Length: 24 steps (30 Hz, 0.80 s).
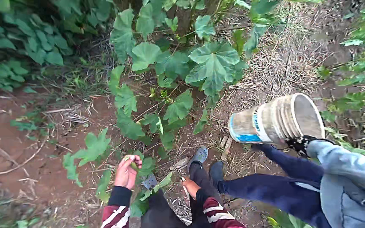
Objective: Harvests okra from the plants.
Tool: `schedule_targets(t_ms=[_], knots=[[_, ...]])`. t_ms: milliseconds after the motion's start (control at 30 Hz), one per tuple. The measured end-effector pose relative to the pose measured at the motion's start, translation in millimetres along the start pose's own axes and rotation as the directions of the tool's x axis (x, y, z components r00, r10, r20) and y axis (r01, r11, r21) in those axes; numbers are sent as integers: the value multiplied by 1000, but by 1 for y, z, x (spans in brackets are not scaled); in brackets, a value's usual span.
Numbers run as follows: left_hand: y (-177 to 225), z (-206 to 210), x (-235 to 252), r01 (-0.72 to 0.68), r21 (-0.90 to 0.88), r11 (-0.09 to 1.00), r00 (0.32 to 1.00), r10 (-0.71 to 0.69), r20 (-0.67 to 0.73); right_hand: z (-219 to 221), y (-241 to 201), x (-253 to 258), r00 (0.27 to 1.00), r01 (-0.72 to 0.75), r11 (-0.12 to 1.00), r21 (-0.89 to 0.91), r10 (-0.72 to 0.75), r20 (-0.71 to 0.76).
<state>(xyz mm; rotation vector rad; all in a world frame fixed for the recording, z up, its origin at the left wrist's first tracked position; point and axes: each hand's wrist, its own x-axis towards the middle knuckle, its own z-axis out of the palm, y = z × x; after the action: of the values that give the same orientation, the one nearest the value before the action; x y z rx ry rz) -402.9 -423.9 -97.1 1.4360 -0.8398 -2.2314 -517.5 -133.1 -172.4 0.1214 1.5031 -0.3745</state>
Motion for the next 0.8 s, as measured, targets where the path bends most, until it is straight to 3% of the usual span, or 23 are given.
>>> schedule_targets(t_ms=[167, 333, 467, 600, 800], knots=[[-53, 146, -8, 174, 58, 983, 985, -175, 10, -109, 11, -27, 973, 225, 974, 15, -225, 43], [-108, 253, -29, 339, 169, 926, 936, -349, 35, -211, 23, -51, 971, 232, 972, 45, -229, -64], [-120, 314, -35, 365, 180, 914, 922, -382, 68, -267, 14, -82, 959, 254, 967, 16, -250, -134], [-86, 362, -11, 261, 115, 959, 955, -274, 115, -299, -7, -98, 934, 341, 937, 72, -330, -137], [21, 450, 57, -7, -12, 1000, 992, 8, 124, -341, -60, -104, 854, 511, 833, 212, -463, -238]])
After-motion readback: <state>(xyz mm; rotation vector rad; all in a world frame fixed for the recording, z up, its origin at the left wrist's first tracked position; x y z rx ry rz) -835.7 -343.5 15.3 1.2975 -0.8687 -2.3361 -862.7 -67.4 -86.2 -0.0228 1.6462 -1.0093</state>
